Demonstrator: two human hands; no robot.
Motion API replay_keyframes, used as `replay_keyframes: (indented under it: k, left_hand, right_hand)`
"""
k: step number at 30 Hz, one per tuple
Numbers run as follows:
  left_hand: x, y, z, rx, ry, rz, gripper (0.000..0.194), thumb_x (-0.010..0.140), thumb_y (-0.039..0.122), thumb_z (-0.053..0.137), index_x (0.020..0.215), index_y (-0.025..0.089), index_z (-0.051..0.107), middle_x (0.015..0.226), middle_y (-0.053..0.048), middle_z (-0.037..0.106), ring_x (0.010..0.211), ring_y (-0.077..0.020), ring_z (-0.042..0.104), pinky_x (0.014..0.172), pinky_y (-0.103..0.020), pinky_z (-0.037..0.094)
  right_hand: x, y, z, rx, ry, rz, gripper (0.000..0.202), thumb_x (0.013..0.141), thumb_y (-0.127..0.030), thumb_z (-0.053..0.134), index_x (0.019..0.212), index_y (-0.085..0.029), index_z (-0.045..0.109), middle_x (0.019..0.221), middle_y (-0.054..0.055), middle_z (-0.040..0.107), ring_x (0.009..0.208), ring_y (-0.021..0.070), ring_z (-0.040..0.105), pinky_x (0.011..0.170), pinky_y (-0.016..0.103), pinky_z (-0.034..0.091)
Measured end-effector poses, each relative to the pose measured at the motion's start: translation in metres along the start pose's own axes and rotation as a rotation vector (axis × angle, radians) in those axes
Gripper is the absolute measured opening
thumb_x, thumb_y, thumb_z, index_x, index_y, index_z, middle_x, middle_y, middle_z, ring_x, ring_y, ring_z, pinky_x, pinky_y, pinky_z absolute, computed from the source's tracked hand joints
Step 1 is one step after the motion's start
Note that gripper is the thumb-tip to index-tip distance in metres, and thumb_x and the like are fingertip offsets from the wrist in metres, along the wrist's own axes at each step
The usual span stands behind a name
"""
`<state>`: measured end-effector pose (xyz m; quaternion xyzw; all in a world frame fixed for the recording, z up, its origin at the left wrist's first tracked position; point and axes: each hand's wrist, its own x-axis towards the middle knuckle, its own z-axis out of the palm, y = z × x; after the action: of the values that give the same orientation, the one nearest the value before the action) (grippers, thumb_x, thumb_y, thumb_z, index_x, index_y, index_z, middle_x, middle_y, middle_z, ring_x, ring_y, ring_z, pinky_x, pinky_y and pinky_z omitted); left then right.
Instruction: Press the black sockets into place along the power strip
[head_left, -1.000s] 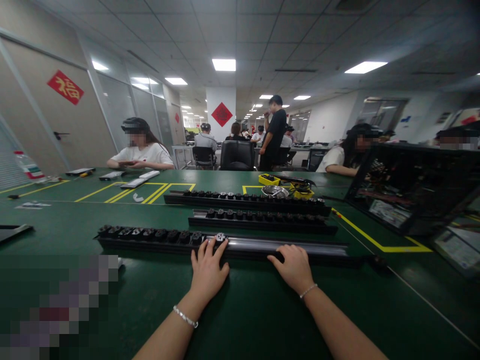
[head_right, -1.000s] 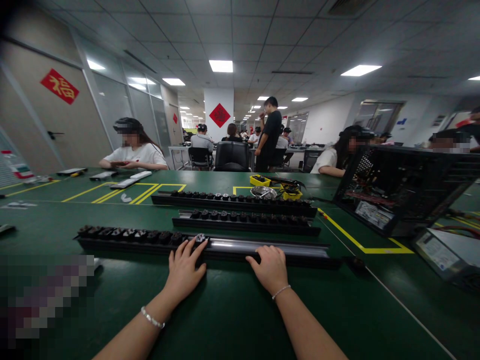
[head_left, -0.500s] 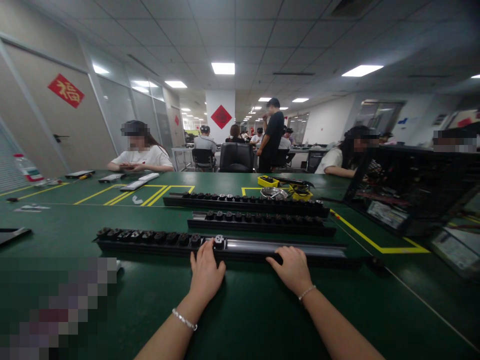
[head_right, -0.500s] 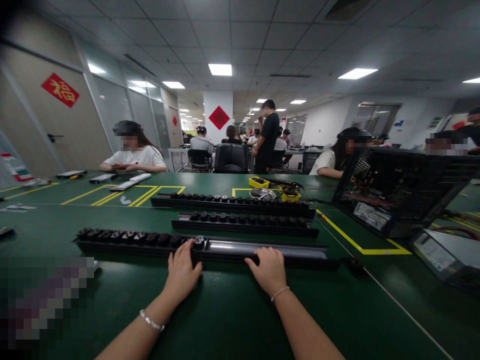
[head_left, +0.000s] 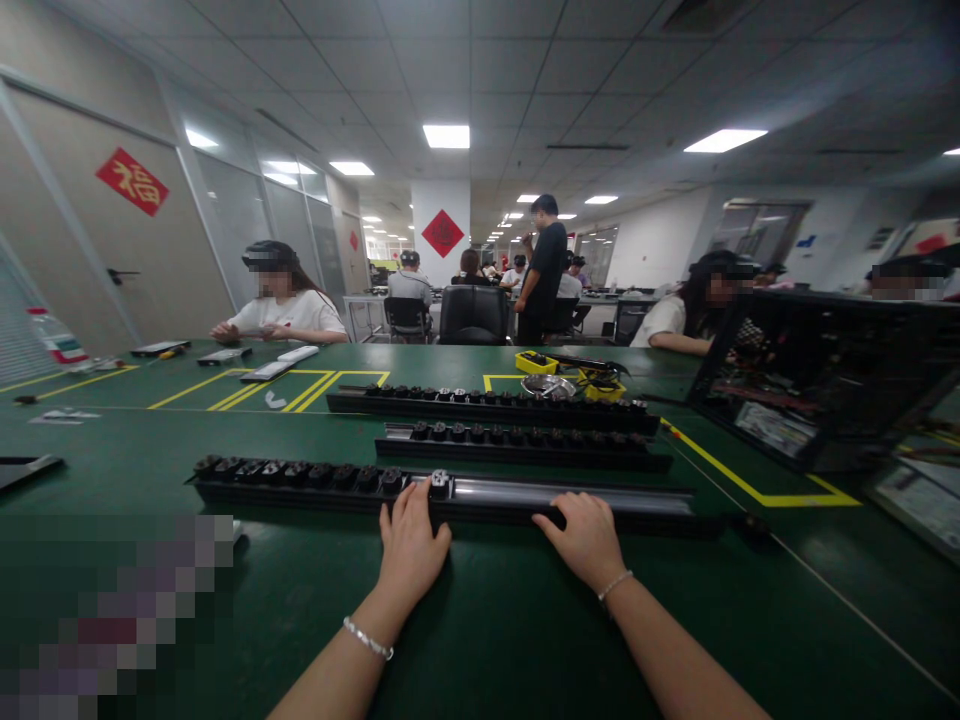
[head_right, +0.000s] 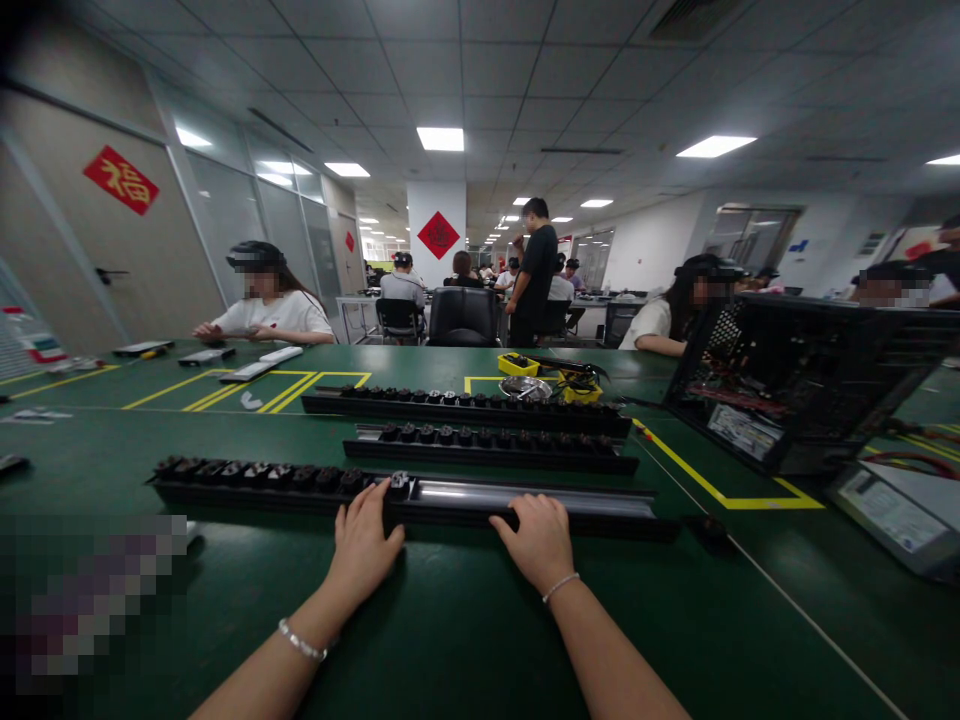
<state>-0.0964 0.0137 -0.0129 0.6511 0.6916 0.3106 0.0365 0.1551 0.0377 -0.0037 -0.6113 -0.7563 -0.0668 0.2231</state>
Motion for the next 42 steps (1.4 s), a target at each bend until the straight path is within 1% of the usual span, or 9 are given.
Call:
replay_keyframes:
  k: [9, 17, 25, 32, 35, 42]
  left_hand:
    - [0.0005, 0.0004, -0.0010, 0.003, -0.004, -0.020, 0.061, 0.075, 0.021, 0.047, 0.135, 0.020, 0.031, 0.134, -0.011, 0.045, 0.132, -0.0238, 0.029, 0.109, -0.056, 0.013]
    - [-0.0002, 0.0019, -0.0019, 0.019, 0.001, 0.012, 0.061, 0.074, 0.020, 0.048, 0.133, 0.023, 0.035, 0.130, -0.009, 0.049, 0.132, -0.0244, 0.028, 0.108, -0.057, 0.013]
    - [0.0006, 0.0029, -0.0036, 0.020, -0.026, -0.004, 0.060, 0.074, 0.020, 0.049, 0.133, 0.024, 0.036, 0.131, -0.009, 0.049, 0.132, -0.0247, 0.028, 0.108, -0.057, 0.013]
    - [-0.0007, 0.0012, -0.0023, 0.017, -0.009, 0.017, 0.060, 0.074, 0.019, 0.049, 0.132, 0.025, 0.036, 0.133, -0.007, 0.047, 0.132, -0.0249, 0.028, 0.108, -0.058, 0.013]
    - [-0.0011, 0.0003, -0.0013, 0.014, -0.008, 0.015, 0.060, 0.074, 0.019, 0.048, 0.132, 0.025, 0.035, 0.134, -0.008, 0.045, 0.131, -0.0249, 0.029, 0.108, -0.058, 0.013]
    - [-0.0004, 0.0022, -0.0033, -0.011, -0.033, -0.001, 0.060, 0.073, 0.018, 0.049, 0.132, 0.024, 0.036, 0.133, -0.008, 0.047, 0.132, -0.0246, 0.026, 0.108, -0.058, 0.011]
  right_hand:
    - [0.0001, 0.0026, 0.0026, -0.011, 0.012, -0.017, 0.034, 0.082, -0.050, 0.047, 0.078, -0.020, 0.062, 0.080, 0.004, 0.063, 0.082, 0.0196, 0.053, 0.080, 0.036, 0.031]
    - [-0.0009, 0.0007, 0.0021, -0.008, 0.015, -0.009, 0.032, 0.081, -0.049, 0.049, 0.078, -0.020, 0.062, 0.079, 0.004, 0.062, 0.081, 0.0196, 0.052, 0.081, 0.035, 0.030]
    - [-0.0006, 0.0012, 0.0016, -0.001, 0.018, -0.012, 0.034, 0.082, -0.050, 0.048, 0.078, -0.020, 0.062, 0.079, 0.004, 0.063, 0.080, 0.0191, 0.053, 0.080, 0.035, 0.031]
    - [-0.0004, 0.0010, 0.0016, 0.000, 0.017, -0.011, 0.033, 0.082, -0.050, 0.048, 0.078, -0.020, 0.062, 0.079, 0.004, 0.063, 0.080, 0.0193, 0.053, 0.080, 0.036, 0.031]
    - [-0.0005, 0.0010, 0.0018, -0.002, 0.020, -0.009, 0.033, 0.082, -0.050, 0.048, 0.077, -0.020, 0.062, 0.079, 0.004, 0.063, 0.080, 0.0193, 0.053, 0.080, 0.035, 0.031]
    - [-0.0004, 0.0017, 0.0026, -0.016, 0.022, -0.018, 0.033, 0.082, -0.050, 0.048, 0.078, -0.020, 0.062, 0.078, 0.004, 0.062, 0.080, 0.0195, 0.053, 0.080, 0.036, 0.031]
